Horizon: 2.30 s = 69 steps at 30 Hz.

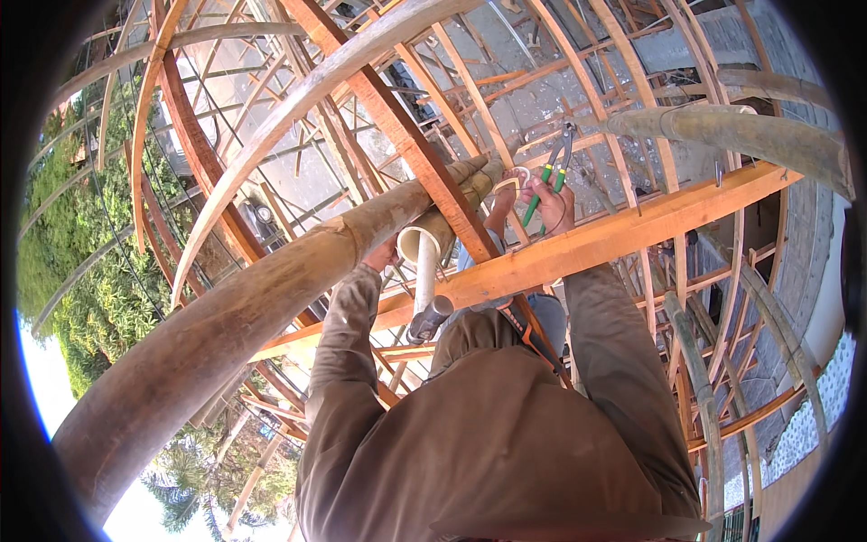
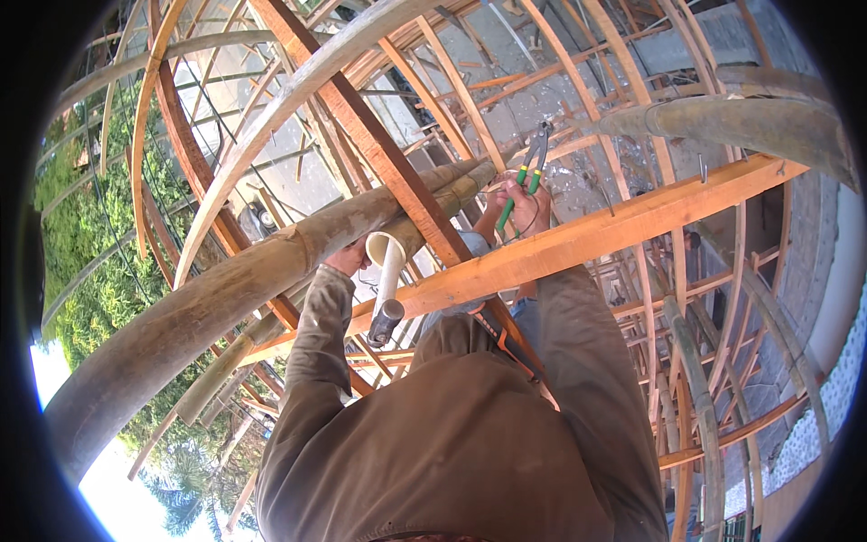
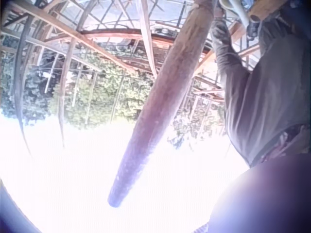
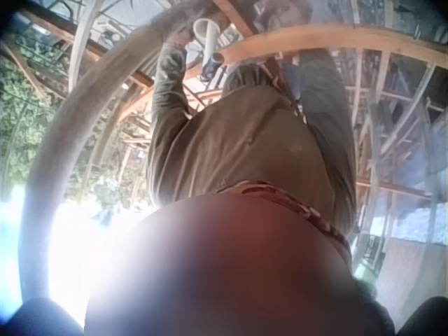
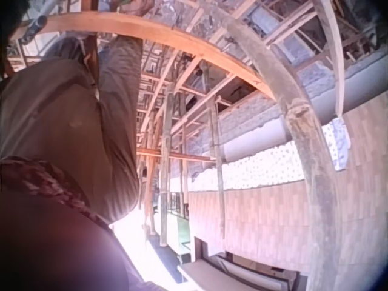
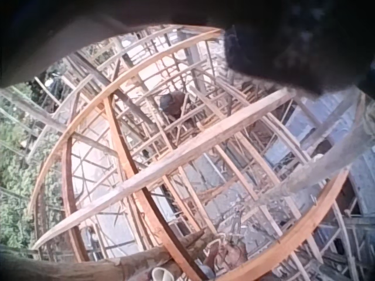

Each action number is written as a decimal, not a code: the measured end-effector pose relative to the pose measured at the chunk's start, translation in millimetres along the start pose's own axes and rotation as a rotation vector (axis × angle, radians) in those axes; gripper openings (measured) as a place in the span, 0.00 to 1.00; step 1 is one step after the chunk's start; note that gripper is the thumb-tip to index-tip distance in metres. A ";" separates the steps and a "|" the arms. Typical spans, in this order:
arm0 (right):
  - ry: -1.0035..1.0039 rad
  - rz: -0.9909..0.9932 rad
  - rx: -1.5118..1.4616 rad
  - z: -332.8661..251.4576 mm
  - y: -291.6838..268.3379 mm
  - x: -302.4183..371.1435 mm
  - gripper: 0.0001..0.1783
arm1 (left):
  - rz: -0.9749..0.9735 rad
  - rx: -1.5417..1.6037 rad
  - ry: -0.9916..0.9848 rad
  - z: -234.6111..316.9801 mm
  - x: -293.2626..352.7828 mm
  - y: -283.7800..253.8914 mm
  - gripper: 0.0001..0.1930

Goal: The person is assembling a bamboo scaffolding structure. They use a hammer to secure bamboo poles and wooden planks together, adjusting and tightening connections throughout the process.

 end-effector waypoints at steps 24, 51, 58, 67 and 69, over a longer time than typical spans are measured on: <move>0.245 0.115 -0.228 84.7 -147.4 20.8 0.13 | -0.341 1.186 -0.381 -44.1 12.6 60.0 0.22; 0.350 0.305 -0.300 67.3 -176.4 122.1 0.05 | -0.007 0.251 0.072 -14.1 -48.0 36.1 0.19; 0.338 0.281 -0.279 72.4 -172.8 112.9 0.05 | 0.059 0.220 0.065 -13.4 -41.8 33.2 0.20; 0.318 0.364 -0.205 71.0 -158.8 114.6 0.08 | 0.213 0.055 0.071 -12.5 -26.9 25.9 0.21; 0.287 0.367 -0.267 68.2 -159.8 112.0 0.08 | 0.243 0.011 0.076 -12.1 -25.0 22.9 0.21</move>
Point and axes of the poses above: each hand's wrist, its own x-axis away from the middle knuckle, its own y-axis out of the palm, z = x × y, the point moved 8 cm from there along -x, towards the middle knuckle, and after that the axes turned 8 degrees about -x, right-handed, at the moved point
